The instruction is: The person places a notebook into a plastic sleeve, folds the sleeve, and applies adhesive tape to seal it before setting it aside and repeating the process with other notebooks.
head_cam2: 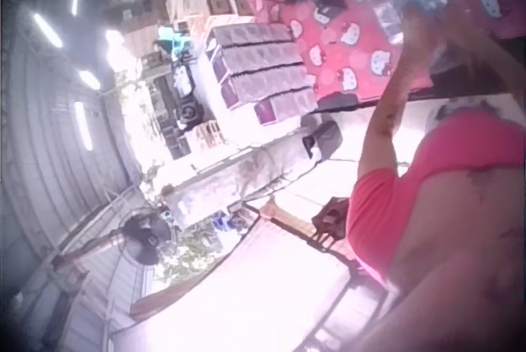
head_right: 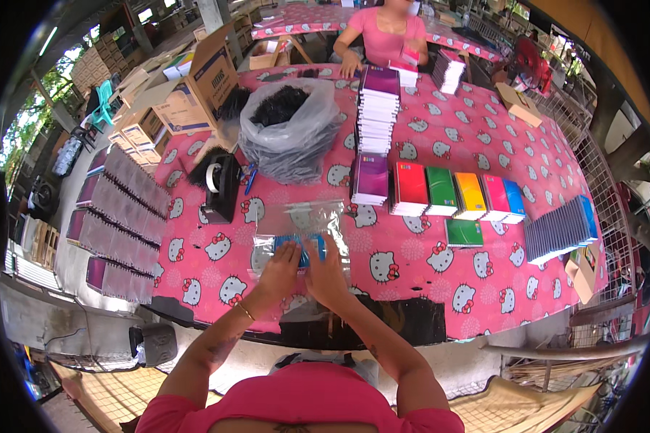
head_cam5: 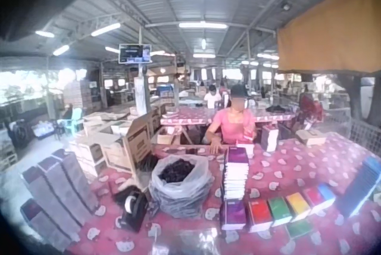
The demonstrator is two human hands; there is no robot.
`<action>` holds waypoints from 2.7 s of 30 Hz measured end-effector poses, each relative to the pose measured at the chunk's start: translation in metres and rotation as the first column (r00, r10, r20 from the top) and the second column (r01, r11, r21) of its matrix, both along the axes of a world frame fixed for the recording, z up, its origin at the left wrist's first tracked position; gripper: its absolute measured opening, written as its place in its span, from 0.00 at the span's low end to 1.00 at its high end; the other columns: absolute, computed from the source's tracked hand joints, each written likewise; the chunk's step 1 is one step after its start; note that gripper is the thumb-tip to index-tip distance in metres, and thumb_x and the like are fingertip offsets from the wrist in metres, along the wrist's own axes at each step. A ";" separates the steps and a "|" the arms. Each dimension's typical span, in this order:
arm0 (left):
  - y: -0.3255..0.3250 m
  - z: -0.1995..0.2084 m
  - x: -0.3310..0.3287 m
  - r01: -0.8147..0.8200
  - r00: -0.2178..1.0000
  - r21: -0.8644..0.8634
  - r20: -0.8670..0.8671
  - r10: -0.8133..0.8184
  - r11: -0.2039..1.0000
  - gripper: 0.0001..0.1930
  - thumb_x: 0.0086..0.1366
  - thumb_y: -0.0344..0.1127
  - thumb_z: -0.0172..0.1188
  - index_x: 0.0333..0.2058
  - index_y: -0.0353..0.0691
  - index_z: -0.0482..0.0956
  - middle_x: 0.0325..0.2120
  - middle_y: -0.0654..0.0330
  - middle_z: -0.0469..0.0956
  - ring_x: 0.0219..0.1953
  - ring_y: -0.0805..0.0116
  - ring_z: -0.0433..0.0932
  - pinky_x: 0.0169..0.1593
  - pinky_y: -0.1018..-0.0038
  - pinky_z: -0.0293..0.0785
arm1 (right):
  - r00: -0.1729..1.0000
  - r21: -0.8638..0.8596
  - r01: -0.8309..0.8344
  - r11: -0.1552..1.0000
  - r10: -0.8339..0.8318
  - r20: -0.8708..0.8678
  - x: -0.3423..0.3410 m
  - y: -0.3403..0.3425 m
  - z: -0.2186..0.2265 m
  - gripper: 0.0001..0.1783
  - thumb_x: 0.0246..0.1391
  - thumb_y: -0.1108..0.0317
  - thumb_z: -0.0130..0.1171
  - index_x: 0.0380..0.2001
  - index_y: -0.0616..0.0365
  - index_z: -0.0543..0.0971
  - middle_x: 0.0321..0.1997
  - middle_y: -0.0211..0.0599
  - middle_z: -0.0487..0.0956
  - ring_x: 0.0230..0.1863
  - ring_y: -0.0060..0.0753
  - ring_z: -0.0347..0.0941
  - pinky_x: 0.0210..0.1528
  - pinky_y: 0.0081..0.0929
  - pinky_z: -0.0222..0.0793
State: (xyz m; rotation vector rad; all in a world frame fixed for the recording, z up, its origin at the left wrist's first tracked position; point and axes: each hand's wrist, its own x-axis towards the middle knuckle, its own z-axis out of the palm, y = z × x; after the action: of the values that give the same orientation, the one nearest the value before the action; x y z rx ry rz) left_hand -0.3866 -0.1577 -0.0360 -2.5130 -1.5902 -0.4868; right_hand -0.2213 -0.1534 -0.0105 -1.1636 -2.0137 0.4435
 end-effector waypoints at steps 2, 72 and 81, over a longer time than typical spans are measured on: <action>0.001 0.000 0.003 -0.025 1.000 -0.112 0.002 0.025 0.993 0.24 0.56 0.29 0.55 0.52 0.24 0.71 0.54 0.37 0.72 0.59 0.44 0.71 0.63 0.57 0.67 | 0.928 0.195 -0.140 0.971 0.060 0.367 0.010 0.008 0.030 0.40 0.45 0.61 0.67 0.61 0.59 0.64 0.60 0.40 0.70 0.65 0.41 0.63 0.66 0.49 0.53; -0.018 0.035 -0.031 -0.076 0.472 -0.177 0.860 0.191 0.981 0.18 0.66 0.25 0.53 0.54 0.36 0.73 0.39 0.45 0.80 0.40 0.50 0.81 0.42 0.64 0.76 | 0.592 -0.844 -0.285 0.454 0.776 0.217 0.003 0.151 0.120 0.26 0.59 0.48 0.60 0.40 0.65 0.81 0.34 0.46 0.84 0.37 0.42 0.82 0.39 0.37 0.79; 0.063 0.101 -0.127 -0.453 0.449 -0.138 0.818 0.359 0.881 0.14 0.63 0.40 0.62 0.40 0.34 0.83 0.31 0.55 0.83 0.33 0.65 0.81 0.37 0.69 0.76 | 0.864 -0.094 -0.495 0.864 0.501 0.058 0.012 0.085 0.162 0.14 0.51 0.60 0.67 0.37 0.57 0.82 0.33 0.38 0.82 0.37 0.43 0.79 0.42 0.40 0.71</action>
State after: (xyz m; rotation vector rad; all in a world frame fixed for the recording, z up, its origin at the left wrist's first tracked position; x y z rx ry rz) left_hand -0.5135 -0.0944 0.0651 -1.7026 -2.2620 -1.8188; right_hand -0.2091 -0.0686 0.1513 -0.6927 -2.3864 0.7441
